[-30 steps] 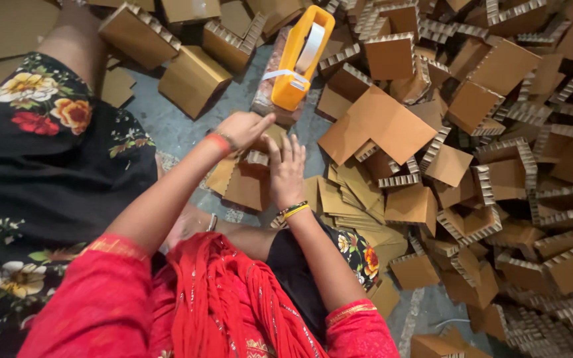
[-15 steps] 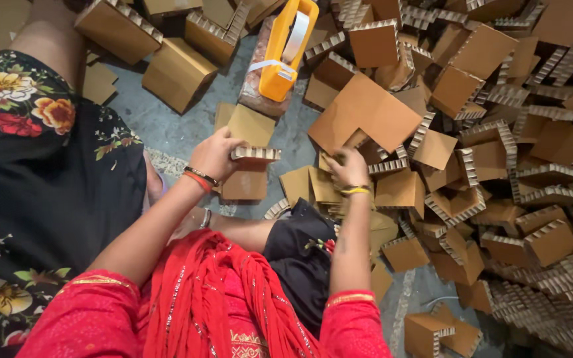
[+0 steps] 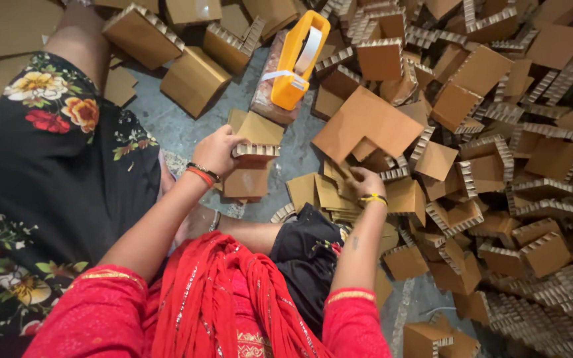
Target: The person sits on the floor surrounded by cardboard pieces and assembles small boxes. They fold the cardboard flaps and secure them using a handheld tape dispenser. The person repeatedly picks up flat cardboard pieces, folds them into box shapes, and tapes the seams.
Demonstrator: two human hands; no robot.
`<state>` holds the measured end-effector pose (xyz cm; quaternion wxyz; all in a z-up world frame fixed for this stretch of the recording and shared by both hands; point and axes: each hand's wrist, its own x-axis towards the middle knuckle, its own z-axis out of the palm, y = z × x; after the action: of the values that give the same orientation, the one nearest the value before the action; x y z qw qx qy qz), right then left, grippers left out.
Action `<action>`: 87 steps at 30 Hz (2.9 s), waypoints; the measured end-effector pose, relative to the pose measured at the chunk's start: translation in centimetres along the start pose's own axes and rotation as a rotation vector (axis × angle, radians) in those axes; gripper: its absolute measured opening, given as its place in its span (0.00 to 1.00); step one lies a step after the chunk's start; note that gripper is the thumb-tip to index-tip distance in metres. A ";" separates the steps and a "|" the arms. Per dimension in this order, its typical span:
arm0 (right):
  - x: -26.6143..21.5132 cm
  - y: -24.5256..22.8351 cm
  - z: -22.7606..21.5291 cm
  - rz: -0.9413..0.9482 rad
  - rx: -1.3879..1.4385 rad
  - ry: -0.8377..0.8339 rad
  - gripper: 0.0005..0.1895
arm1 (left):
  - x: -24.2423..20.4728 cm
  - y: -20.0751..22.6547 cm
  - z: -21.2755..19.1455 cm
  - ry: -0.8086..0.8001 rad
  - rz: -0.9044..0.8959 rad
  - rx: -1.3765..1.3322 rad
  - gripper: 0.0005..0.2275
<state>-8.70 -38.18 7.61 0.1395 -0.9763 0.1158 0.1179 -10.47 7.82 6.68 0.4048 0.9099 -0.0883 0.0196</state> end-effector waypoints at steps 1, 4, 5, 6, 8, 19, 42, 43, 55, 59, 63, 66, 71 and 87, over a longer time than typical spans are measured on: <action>-0.9 -1.3 -1.3 0.037 -0.078 0.053 0.23 | 0.2 -0.1 -0.2 0.012 0.003 -0.013 0.13; -4.2 -5.0 -4.0 0.068 0.036 0.293 0.18 | -0.1 -0.3 0.3 0.028 0.024 -0.015 0.11; -4.2 -6.2 -4.0 -0.059 0.199 0.322 0.17 | -0.1 -0.5 0.5 0.033 0.016 -0.026 0.12; -4.6 -6.8 -3.6 -0.168 0.368 0.356 0.17 | 0.3 -0.7 0.9 0.026 0.023 -0.038 0.13; -4.3 -7.6 -1.6 -0.267 0.692 0.312 0.18 | 1.0 -1.0 1.4 0.005 0.038 -0.063 0.14; -6.4 -18.4 1.8 -0.833 1.267 -0.069 0.07 | 1.2 -0.8 1.4 -0.024 0.021 -0.119 0.14; -5.0 -14.7 8.5 -0.341 1.103 -0.335 0.24 | 1.2 -0.6 1.3 -0.016 -0.082 -0.084 0.18; -5.3 -15.1 8.4 -0.343 1.065 -0.345 0.26 | 1.3 -0.7 1.3 -0.008 -0.086 -0.078 0.18; -7.1 -19.6 5.0 -0.335 0.555 -0.339 0.49 | 2.3 -0.8 1.0 -0.122 -0.045 -0.079 0.11; -6.7 -19.8 5.8 -0.319 0.765 -0.324 0.51 | 2.9 -1.1 1.0 -0.147 0.009 -0.056 0.12; -4.9 -19.3 8.0 -0.378 0.998 -0.509 0.43 | 3.5 -2.0 1.2 -0.230 0.046 -0.023 0.21; -3.3 -17.8 10.9 -0.327 0.866 -0.312 0.35 | 4.4 -2.4 1.4 -0.368 0.125 0.012 0.19; -1.0 -18.4 16.2 -0.394 0.832 -0.087 0.31 | 5.6 -2.5 1.1 -0.619 0.125 -0.020 0.37; -4.6 -22.3 10.3 -0.425 0.594 0.069 0.40 | 6.3 2.0 4.6 -0.592 -0.148 0.316 0.17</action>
<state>-9.30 -13.33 4.64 0.4344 -0.8989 -0.0560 0.0146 -4.82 2.20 5.73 0.2161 0.9315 -0.1314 -0.2614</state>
